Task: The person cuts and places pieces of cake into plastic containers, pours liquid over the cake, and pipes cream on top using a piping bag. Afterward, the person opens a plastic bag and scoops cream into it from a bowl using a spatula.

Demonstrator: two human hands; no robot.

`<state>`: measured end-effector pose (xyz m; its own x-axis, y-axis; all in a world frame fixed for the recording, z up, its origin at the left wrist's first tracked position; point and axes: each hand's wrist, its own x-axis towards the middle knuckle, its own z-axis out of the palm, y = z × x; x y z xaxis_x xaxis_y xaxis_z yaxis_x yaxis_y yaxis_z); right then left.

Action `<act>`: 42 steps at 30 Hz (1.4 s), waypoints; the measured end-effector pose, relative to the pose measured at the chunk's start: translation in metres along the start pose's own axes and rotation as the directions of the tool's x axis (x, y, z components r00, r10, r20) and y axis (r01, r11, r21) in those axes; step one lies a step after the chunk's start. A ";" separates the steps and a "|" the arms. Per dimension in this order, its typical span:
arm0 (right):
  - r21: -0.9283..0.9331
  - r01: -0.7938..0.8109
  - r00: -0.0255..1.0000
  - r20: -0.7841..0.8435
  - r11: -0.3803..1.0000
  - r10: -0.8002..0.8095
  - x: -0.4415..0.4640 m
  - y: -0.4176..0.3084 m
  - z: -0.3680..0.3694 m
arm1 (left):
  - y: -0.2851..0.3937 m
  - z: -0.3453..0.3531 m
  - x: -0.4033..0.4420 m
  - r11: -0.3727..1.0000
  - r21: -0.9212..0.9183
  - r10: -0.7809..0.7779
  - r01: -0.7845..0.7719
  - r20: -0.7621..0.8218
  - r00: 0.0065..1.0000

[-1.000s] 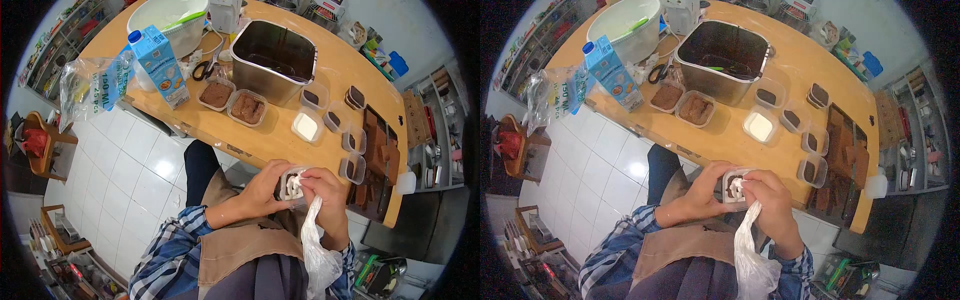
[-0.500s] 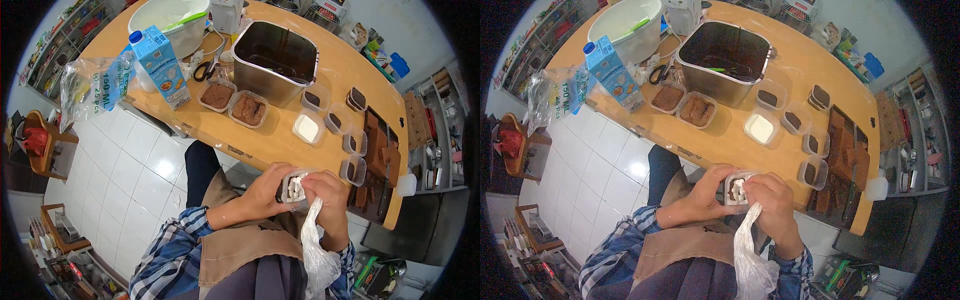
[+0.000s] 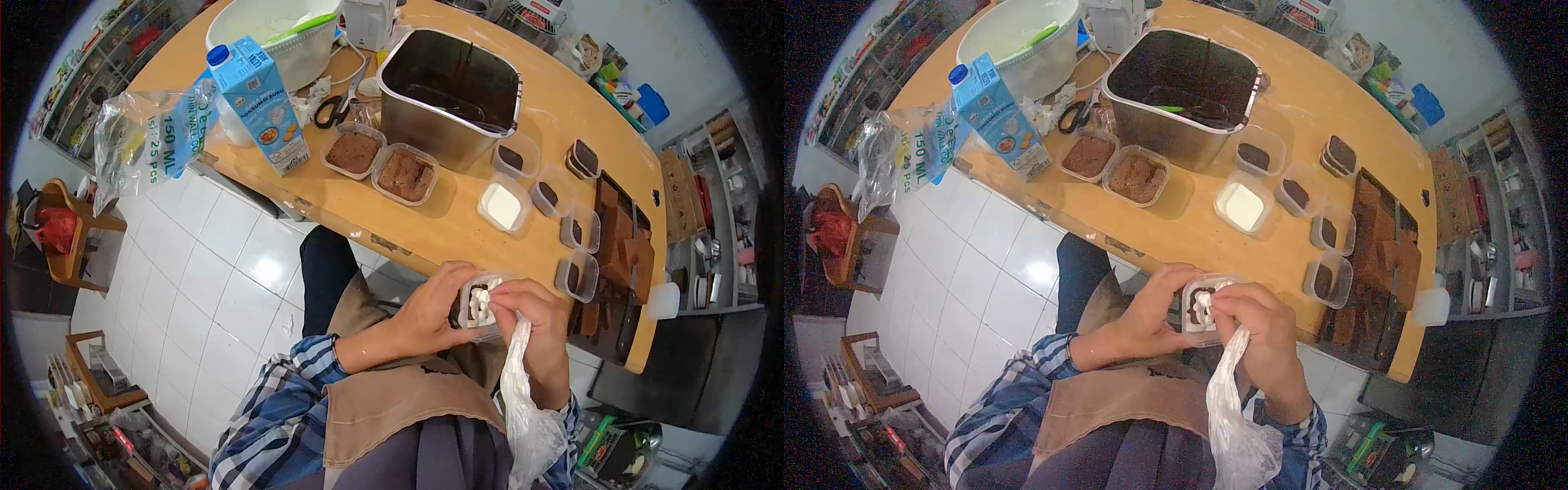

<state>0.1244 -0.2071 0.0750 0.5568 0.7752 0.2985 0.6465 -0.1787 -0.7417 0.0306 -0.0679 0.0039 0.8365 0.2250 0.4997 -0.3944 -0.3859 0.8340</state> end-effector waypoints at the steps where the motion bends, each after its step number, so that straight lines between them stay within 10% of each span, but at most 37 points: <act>1: 0.015 -0.005 1.000 -0.009 1.000 0.005 0.000 0.000 0.001 | 0.001 0.000 0.000 1.000 -0.006 0.002 -0.002 0.000 1.000; 42: -0.158 0.135 0.990 0.060 0.978 -0.127 0.001 0.015 0.008 | -0.003 0.002 -0.003 0.999 0.034 0.008 -0.008 -0.017 1.000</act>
<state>0.1305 -0.2040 0.0598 0.4382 0.8263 0.3537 0.7897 -0.1660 -0.5906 0.0296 -0.0693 -0.0006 0.8268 0.2367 0.5104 -0.3875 -0.4180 0.8216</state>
